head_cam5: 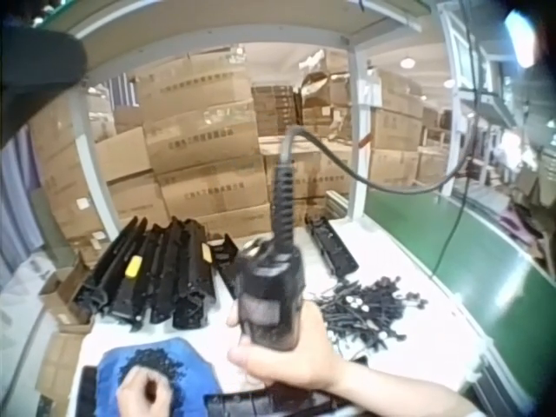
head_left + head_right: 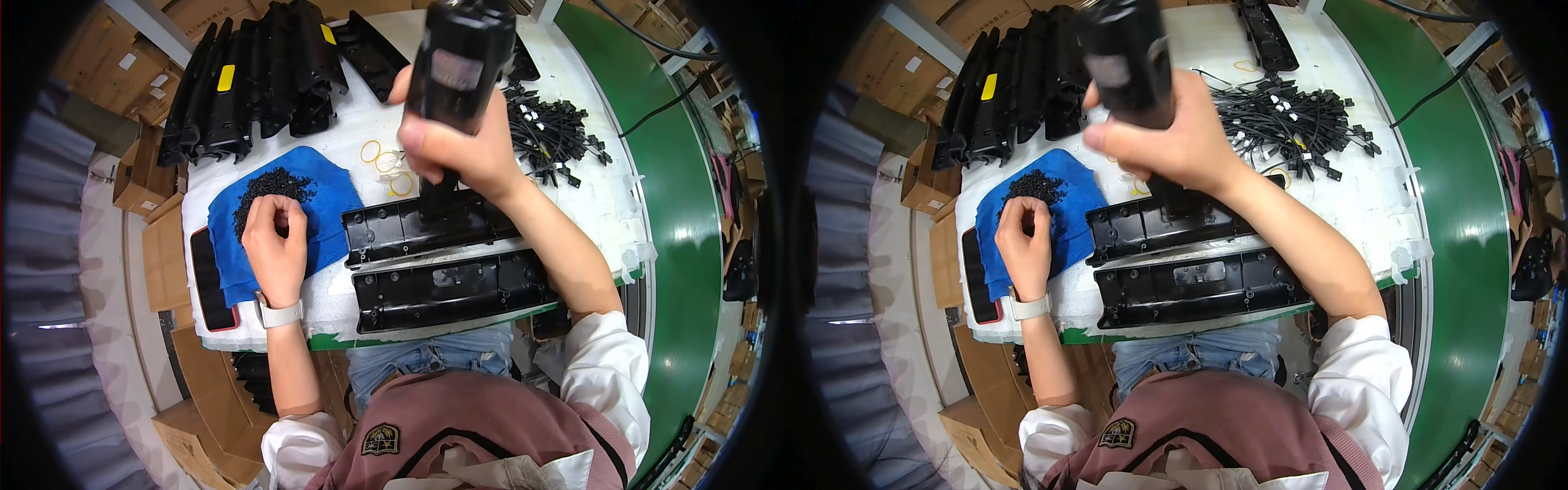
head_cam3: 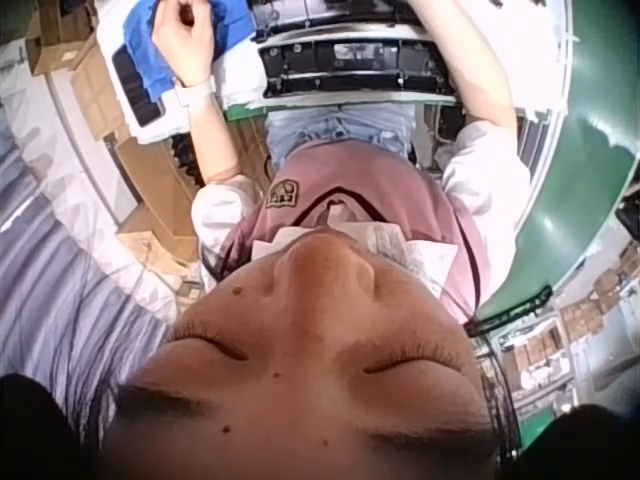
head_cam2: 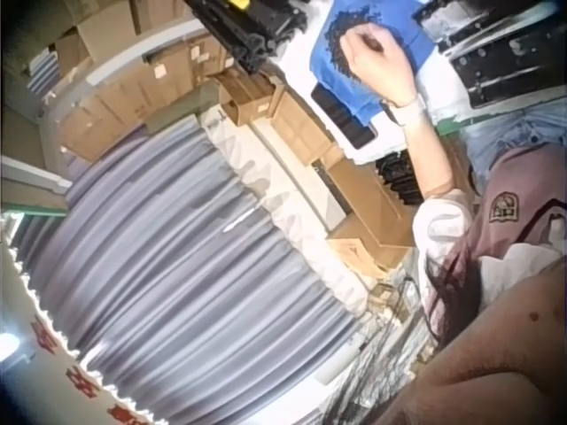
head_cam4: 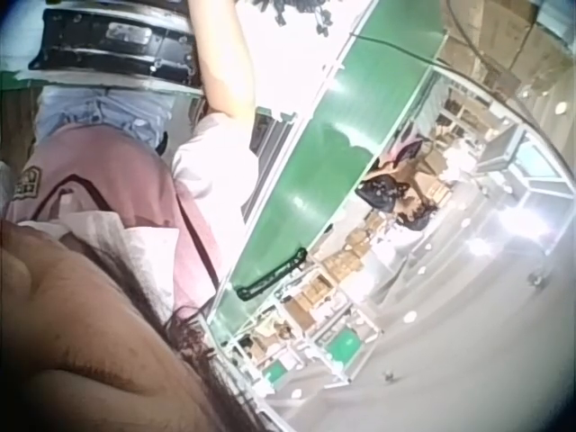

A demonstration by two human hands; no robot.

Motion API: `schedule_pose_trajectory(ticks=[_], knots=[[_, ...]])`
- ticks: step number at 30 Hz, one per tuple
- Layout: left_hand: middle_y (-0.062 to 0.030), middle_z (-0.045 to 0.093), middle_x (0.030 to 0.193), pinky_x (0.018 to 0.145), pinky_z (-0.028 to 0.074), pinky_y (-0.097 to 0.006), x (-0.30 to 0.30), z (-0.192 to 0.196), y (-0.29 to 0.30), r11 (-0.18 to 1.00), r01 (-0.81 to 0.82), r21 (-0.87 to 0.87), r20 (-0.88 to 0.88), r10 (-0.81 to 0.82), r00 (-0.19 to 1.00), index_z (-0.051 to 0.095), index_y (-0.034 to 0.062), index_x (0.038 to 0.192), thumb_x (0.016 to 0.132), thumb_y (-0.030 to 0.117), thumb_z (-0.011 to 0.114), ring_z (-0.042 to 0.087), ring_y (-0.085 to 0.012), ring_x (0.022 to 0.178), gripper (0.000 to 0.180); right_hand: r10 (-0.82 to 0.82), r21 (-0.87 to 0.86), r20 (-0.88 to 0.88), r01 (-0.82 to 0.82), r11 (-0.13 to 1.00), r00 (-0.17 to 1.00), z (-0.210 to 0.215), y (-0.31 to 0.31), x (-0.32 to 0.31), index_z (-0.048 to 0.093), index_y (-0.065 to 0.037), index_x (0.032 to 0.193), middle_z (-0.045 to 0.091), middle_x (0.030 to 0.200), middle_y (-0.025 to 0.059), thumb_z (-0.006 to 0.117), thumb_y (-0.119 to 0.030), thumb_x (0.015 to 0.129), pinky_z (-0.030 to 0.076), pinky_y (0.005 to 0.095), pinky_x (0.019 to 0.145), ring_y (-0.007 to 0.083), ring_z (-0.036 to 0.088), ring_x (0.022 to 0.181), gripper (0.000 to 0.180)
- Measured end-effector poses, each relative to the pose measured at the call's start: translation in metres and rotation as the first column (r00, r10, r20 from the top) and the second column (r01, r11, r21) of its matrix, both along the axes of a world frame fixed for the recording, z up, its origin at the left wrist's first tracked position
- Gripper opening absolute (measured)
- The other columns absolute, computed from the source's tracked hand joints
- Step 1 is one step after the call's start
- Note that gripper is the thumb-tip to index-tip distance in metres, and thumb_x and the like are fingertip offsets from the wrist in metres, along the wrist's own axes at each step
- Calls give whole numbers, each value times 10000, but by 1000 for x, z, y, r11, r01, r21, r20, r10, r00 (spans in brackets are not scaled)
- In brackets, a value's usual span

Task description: Assemble components into a plastic housing using an electric screwdriver on an assembly line.

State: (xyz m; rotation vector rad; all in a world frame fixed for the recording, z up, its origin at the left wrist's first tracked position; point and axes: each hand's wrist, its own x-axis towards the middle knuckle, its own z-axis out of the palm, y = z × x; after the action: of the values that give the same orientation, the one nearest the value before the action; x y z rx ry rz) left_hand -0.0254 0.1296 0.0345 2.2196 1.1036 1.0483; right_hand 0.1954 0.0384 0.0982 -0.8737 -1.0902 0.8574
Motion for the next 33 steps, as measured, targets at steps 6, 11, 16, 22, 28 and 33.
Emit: schedule_pose_trajectory(ticks=[6,11,16,22,28,33], knots=[[-93,571,736,624,440,-267,16,9,-17,947,303,-106,87,-295,952,559,-20,786,821,29,574,554,-190,653,62,35,88,-178,-19,996,983,-18,8,26,409,46,1169,478,616,75,472,-482,892,345,244,429,120,405,429,599],[-125,571,743,641,446,-333,29,1,-24,824,567,17,-49,-565,823,550,-14,777,771,9,595,553,-290,706,51,308,193,-317,-257,947,897,-18,13,26,439,72,1165,524,623,103,224,-628,864,394,264,456,146,478,436,792],[-118,559,727,632,437,-350,31,-6,-24,832,555,-4,-38,-555,831,538,-9,752,742,-5,600,538,-288,696,64,389,136,-306,-364,921,869,-15,16,24,477,84,1073,525,585,114,232,-675,839,386,245,410,136,455,404,832],[-111,539,702,615,425,-358,32,-8,-26,835,548,45,-50,-546,836,524,-2,726,719,-13,601,519,-287,677,78,221,98,-193,-206,974,956,-11,11,10,479,56,1025,498,558,86,363,-624,851,364,231,393,125,428,387,712],[-125,537,714,623,414,-337,32,-10,-26,834,551,44,-59,-548,834,518,-25,746,721,-14,580,510,-289,677,67,34,0,-1,-34,999,999,-1,6,6,477,23,1017,456,543,64,577,-335,858,345,238,387,117,398,381,404],[-124,541,713,621,409,-337,32,-10,-27,836,548,39,-41,-546,837,516,-24,739,719,-13,582,505,-288,677,70,-26,18,-65,27,999,998,-1,6,6,478,36,1041,456,535,67,555,-321,869,339,242,385,119,396,369,404]])
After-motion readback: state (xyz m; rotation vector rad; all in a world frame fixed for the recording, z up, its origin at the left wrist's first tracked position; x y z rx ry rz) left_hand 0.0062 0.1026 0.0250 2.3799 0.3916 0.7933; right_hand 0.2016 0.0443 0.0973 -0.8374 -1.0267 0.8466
